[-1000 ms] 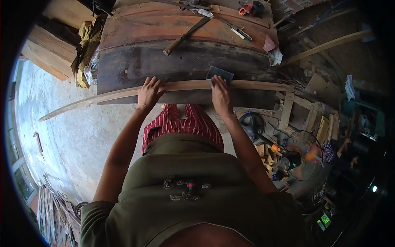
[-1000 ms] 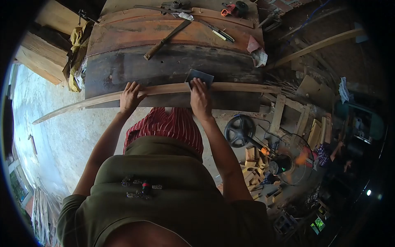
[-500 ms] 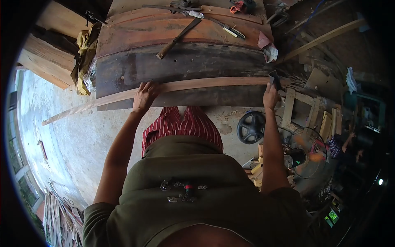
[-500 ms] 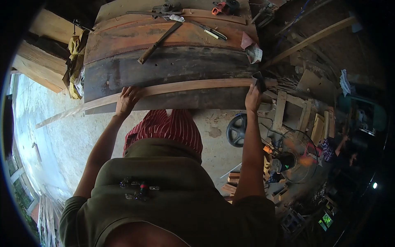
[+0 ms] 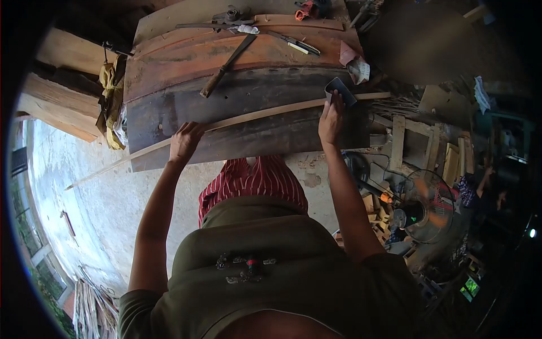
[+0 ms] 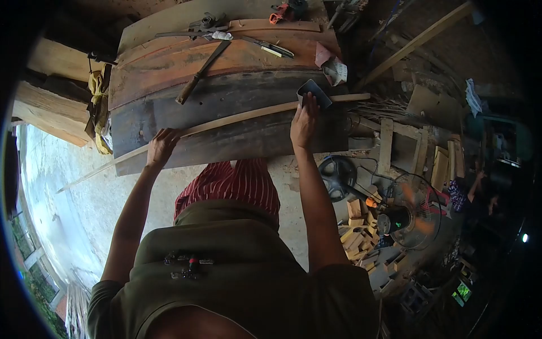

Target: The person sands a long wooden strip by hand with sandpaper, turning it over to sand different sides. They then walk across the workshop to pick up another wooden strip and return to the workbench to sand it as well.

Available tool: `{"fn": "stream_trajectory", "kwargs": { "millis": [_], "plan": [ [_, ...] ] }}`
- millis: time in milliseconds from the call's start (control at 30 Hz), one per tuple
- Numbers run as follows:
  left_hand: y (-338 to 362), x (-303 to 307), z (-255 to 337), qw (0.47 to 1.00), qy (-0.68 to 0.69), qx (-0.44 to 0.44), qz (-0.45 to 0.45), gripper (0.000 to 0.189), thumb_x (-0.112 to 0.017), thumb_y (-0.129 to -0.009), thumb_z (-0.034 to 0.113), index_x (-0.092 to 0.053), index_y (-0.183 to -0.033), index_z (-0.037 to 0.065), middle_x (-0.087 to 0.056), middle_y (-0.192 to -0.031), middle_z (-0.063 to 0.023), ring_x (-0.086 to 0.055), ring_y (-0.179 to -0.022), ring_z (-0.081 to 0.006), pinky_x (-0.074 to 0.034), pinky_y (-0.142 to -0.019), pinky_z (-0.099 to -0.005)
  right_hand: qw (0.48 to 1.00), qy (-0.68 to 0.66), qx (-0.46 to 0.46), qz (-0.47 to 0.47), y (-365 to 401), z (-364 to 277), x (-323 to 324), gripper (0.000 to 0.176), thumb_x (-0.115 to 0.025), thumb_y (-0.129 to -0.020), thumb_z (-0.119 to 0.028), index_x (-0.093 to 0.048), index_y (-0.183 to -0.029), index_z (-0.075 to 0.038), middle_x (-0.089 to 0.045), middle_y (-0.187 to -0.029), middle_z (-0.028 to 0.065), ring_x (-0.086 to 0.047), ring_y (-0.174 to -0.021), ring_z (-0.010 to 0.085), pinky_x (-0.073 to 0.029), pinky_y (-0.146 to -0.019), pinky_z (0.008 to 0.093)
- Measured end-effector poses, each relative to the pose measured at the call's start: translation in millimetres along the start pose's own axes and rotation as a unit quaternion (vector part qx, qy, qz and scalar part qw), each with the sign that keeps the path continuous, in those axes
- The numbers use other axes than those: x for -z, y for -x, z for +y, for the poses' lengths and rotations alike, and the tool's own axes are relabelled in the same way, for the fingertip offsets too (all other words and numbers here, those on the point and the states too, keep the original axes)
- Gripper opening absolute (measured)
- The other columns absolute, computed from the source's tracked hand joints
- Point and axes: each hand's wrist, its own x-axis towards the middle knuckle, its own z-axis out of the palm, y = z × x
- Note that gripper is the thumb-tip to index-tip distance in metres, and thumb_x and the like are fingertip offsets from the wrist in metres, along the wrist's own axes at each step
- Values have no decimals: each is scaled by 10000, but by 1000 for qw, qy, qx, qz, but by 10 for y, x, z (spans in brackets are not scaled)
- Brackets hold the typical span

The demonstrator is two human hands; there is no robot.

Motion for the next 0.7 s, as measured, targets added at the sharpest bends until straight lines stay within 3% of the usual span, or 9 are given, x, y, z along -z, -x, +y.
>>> {"fn": "stream_trajectory", "kwargs": {
  "millis": [67,233,300,367,400,500,567,700],
  "plan": [
    [-14,-40,10,1000,-5,12,-10,236,-685,-818,154,-667,-1050,114,-649,-986,-64,-623,-950,-287,-531,-780,-407,999,34,-21,35,15,-18,-109,400,-491,-993,-115,-476,-1371,13,-434,-1465,160,-400,-1371,314,-329,-1138,462],
    [-48,-104,39,998,0,62,-29,207,-679,-817,155,-686,-1024,147,-654,-951,-54,-637,-913,-287,-530,-754,-406,963,-112,205,-134,325,-995,-155,435,-552,-901,-40,-532,-1335,-19,-508,-1414,114,-477,-1319,270,-353,-1130,429],
    [-55,-91,53,997,2,69,-26,195,-680,-819,156,-691,-1014,150,-658,-945,-55,-640,-904,-289,-531,-752,-405,962,-103,211,-142,233,-702,-63,442,-552,-906,-47,-522,-1346,-23,-511,-1413,110,-467,-1329,266,-355,-1129,423],
    [-57,-101,69,996,7,80,-27,184,-681,-821,157,-696,-1004,153,-662,-939,-57,-644,-896,-291,-531,-750,-405,984,-47,144,-98,49,-117,111,429,-541,-928,-70,-514,-1353,-20,-509,-1413,123,-450,-1341,285,-356,-1128,423],
    [-48,-107,88,996,10,83,-32,184,-684,-820,153,-699,-1004,150,-668,-940,-59,-649,-892,-293,-532,-750,-403,998,10,60,1,-159,538,275,409,-512,-963,-98,-495,-1360,0,-498,-1417,157,-435,-1346,316,-357,-1122,431],
    [-52,-85,88,995,9,91,-27,195,-689,-818,143,-702,-1013,145,-678,-950,-63,-658,-885,-296,-536,-751,-401,994,10,-83,64,-350,1016,485,404,-467,-1006,-141,-465,-1367,39,-470,-1425,212,-431,-1339,352,-369,-1107,431],
    [-58,-120,90,995,12,100,-22,205,-692,-817,137,-702,-1022,142,-683,-959,-65,-662,-882,-297,-539,-751,-400,992,65,-85,64,-272,783,336,404,-464,-1005,-139,-466,-1365,44,-479,-1420,203,-446,-1330,348,-364,-1108,437],
    [33,-212,40,995,24,97,-2,217,-695,-814,125,-698,-1030,133,-695,-993,-73,-671,-884,-302,-548,-750,-391,992,-48,95,-68,2,186,302,386,-461,-1004,-129,-494,-1352,33,-474,-1431,190,-425,-1355,333,-340,-1127,442]
  ]
}}
